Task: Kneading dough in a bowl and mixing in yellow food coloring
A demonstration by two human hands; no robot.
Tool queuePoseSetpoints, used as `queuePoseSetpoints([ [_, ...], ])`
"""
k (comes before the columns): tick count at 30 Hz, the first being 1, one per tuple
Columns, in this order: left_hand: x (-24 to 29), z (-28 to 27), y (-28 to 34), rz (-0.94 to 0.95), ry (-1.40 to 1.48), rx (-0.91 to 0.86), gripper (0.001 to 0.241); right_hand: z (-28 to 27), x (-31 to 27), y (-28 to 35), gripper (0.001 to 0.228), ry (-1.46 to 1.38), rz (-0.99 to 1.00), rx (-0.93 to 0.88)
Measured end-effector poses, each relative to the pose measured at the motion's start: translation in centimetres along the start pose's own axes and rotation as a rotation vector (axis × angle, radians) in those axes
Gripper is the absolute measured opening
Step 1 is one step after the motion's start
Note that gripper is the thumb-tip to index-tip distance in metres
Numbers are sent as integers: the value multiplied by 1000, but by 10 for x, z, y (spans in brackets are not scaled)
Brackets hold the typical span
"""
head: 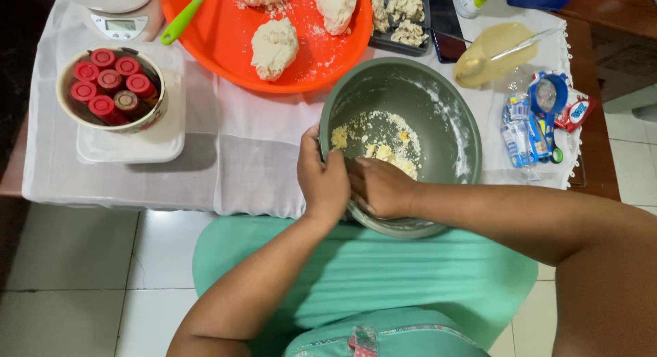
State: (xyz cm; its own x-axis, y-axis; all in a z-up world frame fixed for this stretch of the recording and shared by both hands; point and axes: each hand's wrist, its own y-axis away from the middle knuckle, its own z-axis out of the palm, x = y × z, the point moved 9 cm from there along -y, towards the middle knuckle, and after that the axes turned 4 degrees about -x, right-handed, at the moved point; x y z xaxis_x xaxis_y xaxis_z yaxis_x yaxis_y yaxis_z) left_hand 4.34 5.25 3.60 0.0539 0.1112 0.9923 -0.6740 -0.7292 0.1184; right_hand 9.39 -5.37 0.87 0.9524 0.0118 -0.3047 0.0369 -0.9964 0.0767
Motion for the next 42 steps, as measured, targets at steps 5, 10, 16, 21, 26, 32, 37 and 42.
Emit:
queuePoseSetpoints([
  [5,-2,1,1,-7,-30,9,49,17,23,-20,46,53,-99,141],
  [10,-7,-3,-6,26,-37,5,50,13,27,-26,56,29,-89,201],
  [16,-4,5,-14,4,203,-141,49,-57,-15,-24,50,137,-68,356],
  [21,104,-3,31,613,4,-140,64,-118,-24,-15,37,317,-42,633],
  [26,102,-4,36,854,-54,-165,57,-132,-11,-2,35,299,-43,769],
  [32,111,-6,31,805,-94,-182,57,-109,21,16,37,223,-13,835],
  [37,111,-2,29,698,-235,-213,64,-91,36,23,39,166,112,817],
  [42,70,-13,16,493,-199,-134,64,-70,58,20,30,67,345,803],
])
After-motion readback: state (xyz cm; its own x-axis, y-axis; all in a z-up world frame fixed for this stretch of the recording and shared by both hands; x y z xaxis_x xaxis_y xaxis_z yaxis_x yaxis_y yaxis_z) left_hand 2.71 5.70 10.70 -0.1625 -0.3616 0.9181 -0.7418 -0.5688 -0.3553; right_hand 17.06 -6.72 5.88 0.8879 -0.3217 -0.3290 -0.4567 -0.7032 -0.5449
